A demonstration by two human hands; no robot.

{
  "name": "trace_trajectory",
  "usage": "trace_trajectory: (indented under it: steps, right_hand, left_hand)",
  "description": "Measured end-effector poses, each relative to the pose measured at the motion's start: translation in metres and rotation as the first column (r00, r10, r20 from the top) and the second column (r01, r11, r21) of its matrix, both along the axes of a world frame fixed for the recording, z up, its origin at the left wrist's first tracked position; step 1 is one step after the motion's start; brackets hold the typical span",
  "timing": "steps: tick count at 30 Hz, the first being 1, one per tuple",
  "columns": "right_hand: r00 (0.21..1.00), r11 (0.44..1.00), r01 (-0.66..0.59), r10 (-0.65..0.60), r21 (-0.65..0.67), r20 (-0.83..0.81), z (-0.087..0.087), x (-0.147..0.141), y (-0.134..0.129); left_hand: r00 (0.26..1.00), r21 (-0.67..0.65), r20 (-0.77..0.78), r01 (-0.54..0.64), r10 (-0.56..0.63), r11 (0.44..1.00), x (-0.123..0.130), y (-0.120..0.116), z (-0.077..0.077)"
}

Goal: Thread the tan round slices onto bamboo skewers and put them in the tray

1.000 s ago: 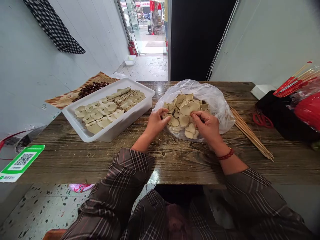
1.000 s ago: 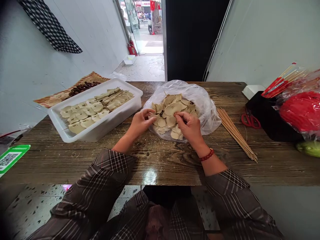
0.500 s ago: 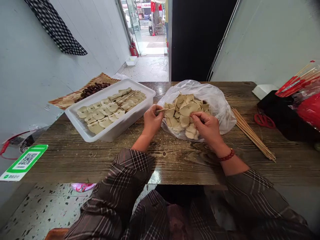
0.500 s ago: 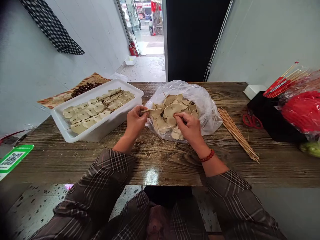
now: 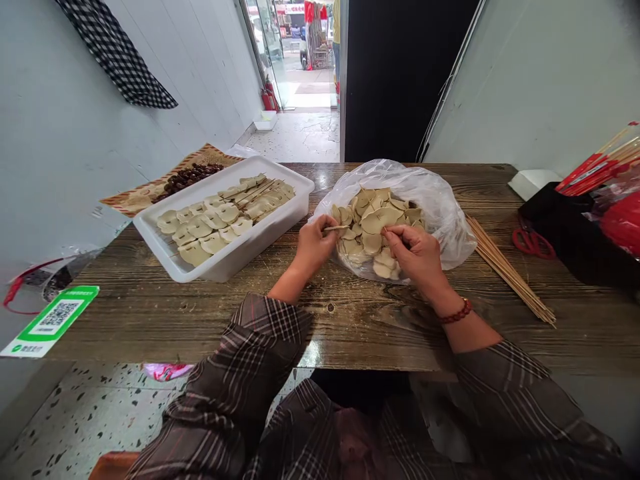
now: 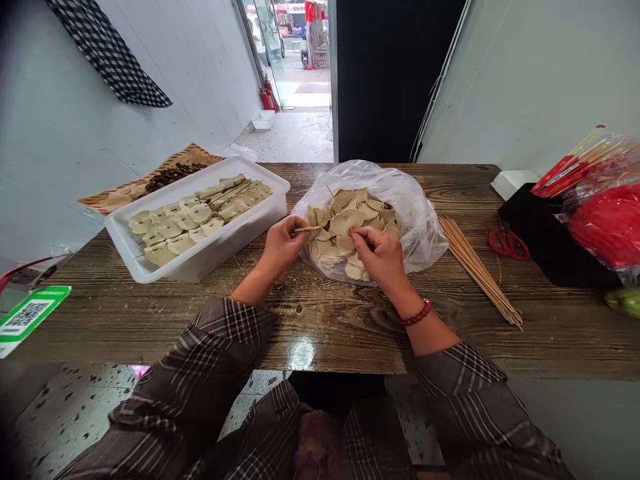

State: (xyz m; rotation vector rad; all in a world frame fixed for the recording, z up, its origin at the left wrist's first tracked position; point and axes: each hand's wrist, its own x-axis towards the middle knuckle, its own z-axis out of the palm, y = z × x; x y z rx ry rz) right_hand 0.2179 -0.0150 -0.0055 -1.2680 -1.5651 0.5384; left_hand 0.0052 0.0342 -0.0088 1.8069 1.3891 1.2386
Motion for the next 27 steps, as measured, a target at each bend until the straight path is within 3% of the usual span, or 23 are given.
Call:
trace_trajectory:
  steps: [2, 5, 9, 13, 16, 27]
  right_hand:
    - [1.000, 1.000, 0.001, -0.001, -0.001, 0.006, 0.001, 0.000, -0.001]
    - [1.000, 1.000, -0.007, 0.007, 0.002, 0.009, 0.002, 0.000, -0.002]
    - [0.996, 0.996, -0.081, 0.081, -0.041, 0.021, 0.001, -0.001, -0.005]
    - [0.965, 0.969, -0.232, 0.240, -0.082, 0.107, 0.000, -0.004, -0.009]
    - [0.942, 0.958, -0.278, 0.287, -0.072, 0.177, -0.001, -0.007, -0.010]
    - [0.927, 0.956, -0.291, 0.294, -0.047, 0.232, -0.005, -0.010, -0.010]
  left_hand:
    - [0.973, -0.091, 0.229, 0.005, 0.016, 0.996, -0.002, 0.001, 0.001]
    - [0.850, -0.205, 0.522, 0.045, 0.070, 0.978, -0.004, 0.002, 0.005]
    - [0.691, -0.257, 0.713, 0.106, 0.114, 0.961, -0.009, 0.001, 0.011]
    - [0.599, -0.264, 0.789, 0.135, 0.134, 0.955, -0.014, 0.001, 0.017]
    - [0.556, -0.262, 0.816, 0.116, 0.156, 0.958, -0.017, 0.002, 0.019]
    - [0.573, -0.233, 0.807, 0.088, 0.142, 0.968, -0.011, 0.000, 0.017]
